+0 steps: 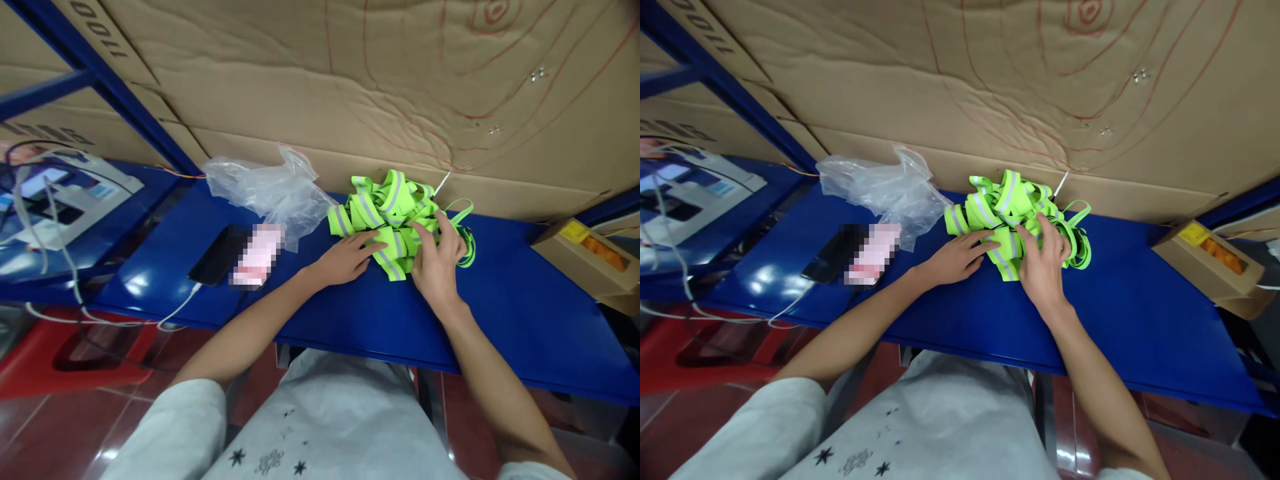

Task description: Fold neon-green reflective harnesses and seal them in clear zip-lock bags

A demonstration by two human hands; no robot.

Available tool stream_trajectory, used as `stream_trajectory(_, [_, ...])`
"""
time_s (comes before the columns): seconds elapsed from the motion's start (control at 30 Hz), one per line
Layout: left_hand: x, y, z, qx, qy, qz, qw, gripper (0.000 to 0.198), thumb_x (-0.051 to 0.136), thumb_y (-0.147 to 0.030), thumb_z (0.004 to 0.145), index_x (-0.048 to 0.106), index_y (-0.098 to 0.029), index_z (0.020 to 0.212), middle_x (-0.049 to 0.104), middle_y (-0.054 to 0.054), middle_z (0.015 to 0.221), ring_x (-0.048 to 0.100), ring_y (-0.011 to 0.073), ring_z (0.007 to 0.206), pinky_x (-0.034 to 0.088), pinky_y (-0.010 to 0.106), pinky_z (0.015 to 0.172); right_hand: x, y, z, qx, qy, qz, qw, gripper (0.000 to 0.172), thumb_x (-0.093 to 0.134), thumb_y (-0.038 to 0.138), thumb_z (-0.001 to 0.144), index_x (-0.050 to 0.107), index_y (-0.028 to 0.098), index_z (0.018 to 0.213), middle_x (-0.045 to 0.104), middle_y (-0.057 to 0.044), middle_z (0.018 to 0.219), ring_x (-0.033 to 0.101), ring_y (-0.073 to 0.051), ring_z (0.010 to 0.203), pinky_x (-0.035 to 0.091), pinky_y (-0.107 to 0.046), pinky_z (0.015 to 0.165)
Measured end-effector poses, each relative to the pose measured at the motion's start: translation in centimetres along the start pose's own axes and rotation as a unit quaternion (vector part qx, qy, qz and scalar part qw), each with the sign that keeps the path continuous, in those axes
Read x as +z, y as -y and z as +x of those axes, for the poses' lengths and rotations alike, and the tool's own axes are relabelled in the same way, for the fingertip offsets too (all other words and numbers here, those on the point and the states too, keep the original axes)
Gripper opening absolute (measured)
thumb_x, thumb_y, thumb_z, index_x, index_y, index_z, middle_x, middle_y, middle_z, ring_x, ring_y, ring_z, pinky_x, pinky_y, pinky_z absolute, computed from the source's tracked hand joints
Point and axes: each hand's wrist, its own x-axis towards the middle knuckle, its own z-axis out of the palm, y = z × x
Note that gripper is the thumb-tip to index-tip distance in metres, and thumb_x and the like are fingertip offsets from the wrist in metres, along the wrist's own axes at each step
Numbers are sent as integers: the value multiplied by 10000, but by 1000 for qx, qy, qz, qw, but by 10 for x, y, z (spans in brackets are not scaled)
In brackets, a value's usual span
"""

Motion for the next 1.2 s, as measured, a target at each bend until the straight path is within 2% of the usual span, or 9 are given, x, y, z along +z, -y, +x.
stream_trajectory(0.13, [-19, -6, 4, -46, -38, 23, 998, 407, 457, -177, 1067, 627, -183, 1436, 692, 141, 1395, 707, 271, 1249, 604, 439, 1040, -2, 12, -2, -107, 6, 64, 992, 445, 528, 118, 1011, 625, 259, 1422, 515, -171, 1601, 505, -337, 1468, 365, -527, 1162])
stream_trajectory(0.27, [-52, -8, -4, -133, -33, 85, 987, 264, 504, -185, 1025, 747, -186, 1129, 783, 86, 1061, 753, 265, 1012, 591, 430, 958, -2, 23, -5, -173, 33, 102, 979, 324, 593, 197, 1044, 684, 249, 1350, 609, -138, 1536, 541, -300, 1447, 347, -472, 1178])
stream_trajectory(0.4, [-89, -3, -33, -331, -72, 159, 927, 295, 522, -270, 1034, 715, -185, 1240, 763, 128, 1157, 732, 316, 1099, 580, 443, 971, -3, 23, -6, -162, 57, 102, 980, 310, 572, 216, 1057, 709, 255, 1333, 605, -137, 1549, 540, -308, 1452, 332, -493, 1186])
stream_trajectory(0.5, [-103, 7, -51, -437, -12, 154, 886, 449, 579, -397, 1029, 636, -172, 1414, 701, 183, 1293, 708, 397, 1174, 604, 499, 949, -6, 22, -6, -144, 58, 108, 982, 313, 561, 225, 1057, 720, 265, 1323, 607, -135, 1544, 538, -317, 1454, 338, -503, 1176])
stream_trajectory(0.63, [-97, 32, -56, -431, -7, 95, 898, 606, 580, -413, 1030, 496, -168, 1578, 584, 231, 1478, 656, 429, 1291, 573, 589, 1058, -6, 23, -6, -144, 54, 115, 981, 305, 557, 234, 1057, 726, 260, 1310, 610, -140, 1532, 542, -323, 1446, 342, -506, 1171])
stream_trajectory(0.8, [-88, 69, -53, -415, -40, 36, 908, 563, 478, -253, 1034, 482, -126, 1582, 605, 232, 1397, 656, 356, 1304, 520, 559, 1166, -1, 20, -7, -147, 51, 119, 981, 292, 558, 220, 1066, 728, 247, 1301, 609, -147, 1523, 551, -319, 1434, 353, -496, 1150])
stream_trajectory(0.9, [-96, 83, -57, -403, -47, 27, 914, 636, 458, -75, 932, 497, -113, 1566, 589, 229, 1420, 669, 306, 1293, 524, 491, 1186, 0, 19, -7, -155, 42, 121, 980, 290, 571, 207, 1064, 725, 239, 1307, 606, -151, 1521, 553, -318, 1430, 355, -491, 1143])
stream_trajectory(1.03, [-107, 98, -58, -371, -45, 20, 927, 854, 456, 46, 750, 507, -172, 1574, 555, 159, 1571, 575, 269, 1456, 459, 444, 1265, -3, 22, -7, -159, 50, 125, 978, 285, 570, 201, 1063, 725, 239, 1299, 601, -149, 1532, 555, -316, 1430, 345, -492, 1158])
stream_trajectory(1.2, [-100, 117, -46, -394, -36, 21, 918, 695, 425, -14, 855, 556, -181, 1517, 724, 147, 1388, 689, 296, 1295, 520, 508, 1180, -5, 24, -7, -162, 59, 124, 977, 280, 559, 203, 1071, 722, 242, 1296, 601, -146, 1539, 555, -319, 1435, 342, -503, 1157])
